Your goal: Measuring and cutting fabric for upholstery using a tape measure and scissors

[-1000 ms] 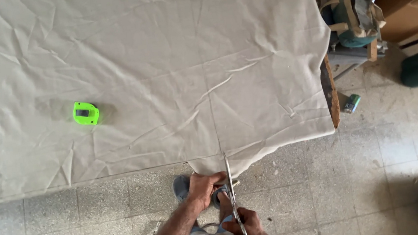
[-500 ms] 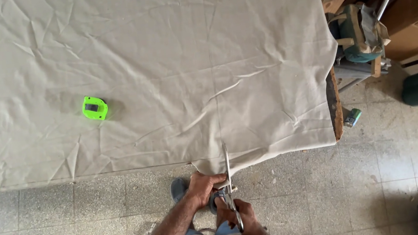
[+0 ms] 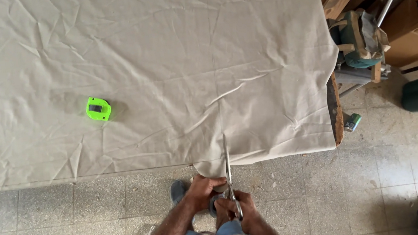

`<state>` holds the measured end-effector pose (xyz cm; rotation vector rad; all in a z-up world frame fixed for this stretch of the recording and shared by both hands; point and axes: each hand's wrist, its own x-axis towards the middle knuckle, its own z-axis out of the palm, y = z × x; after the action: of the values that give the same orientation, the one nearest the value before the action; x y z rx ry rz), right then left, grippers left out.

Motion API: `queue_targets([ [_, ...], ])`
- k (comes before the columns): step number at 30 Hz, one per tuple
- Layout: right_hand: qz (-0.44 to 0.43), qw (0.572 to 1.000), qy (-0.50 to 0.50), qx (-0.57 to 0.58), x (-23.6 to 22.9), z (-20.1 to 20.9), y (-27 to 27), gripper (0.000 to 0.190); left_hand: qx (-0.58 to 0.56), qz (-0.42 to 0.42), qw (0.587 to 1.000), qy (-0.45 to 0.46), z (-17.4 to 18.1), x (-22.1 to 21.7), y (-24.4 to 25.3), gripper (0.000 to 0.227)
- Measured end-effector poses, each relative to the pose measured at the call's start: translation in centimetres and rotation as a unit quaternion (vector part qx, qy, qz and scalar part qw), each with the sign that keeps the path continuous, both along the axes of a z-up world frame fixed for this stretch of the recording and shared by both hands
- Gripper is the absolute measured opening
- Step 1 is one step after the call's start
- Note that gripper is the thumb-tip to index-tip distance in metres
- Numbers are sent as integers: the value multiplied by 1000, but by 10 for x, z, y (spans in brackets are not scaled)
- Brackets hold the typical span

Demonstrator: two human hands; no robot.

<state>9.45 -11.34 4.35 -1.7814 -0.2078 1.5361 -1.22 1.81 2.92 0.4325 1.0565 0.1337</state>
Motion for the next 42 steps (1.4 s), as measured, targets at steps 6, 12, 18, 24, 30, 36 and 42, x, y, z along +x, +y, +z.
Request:
queue_targets([
  [6, 9, 999, -22, -37, -4, 20, 5, 23, 420, -298, 853, 80, -41, -8, -19, 27],
  [12, 9, 1000, -11, 12, -2, 52, 11, 44, 124, 70, 967, 213, -34, 32, -25, 52],
  [18, -56, 994, 93, -2, -1, 56, 13, 34, 94, 228, 969, -14, -3, 39, -26, 28],
  [24, -38, 985, 140, 94, 1, 48, 12, 32, 197, 207, 936, -205, -90, 46, -31, 23],
  [30, -7, 995, 72, 74, 10, 14, 17, 67, 324, -16, 943, -73, -49, 23, -38, 55],
  [36, -84, 982, 107, 129, 10, -48, 9, 61, 485, -98, 869, 20, -75, 22, -36, 45],
  [42, -84, 989, 83, 85, 7, 5, 37, 36, 512, -93, 854, 7, -71, 20, -36, 50],
])
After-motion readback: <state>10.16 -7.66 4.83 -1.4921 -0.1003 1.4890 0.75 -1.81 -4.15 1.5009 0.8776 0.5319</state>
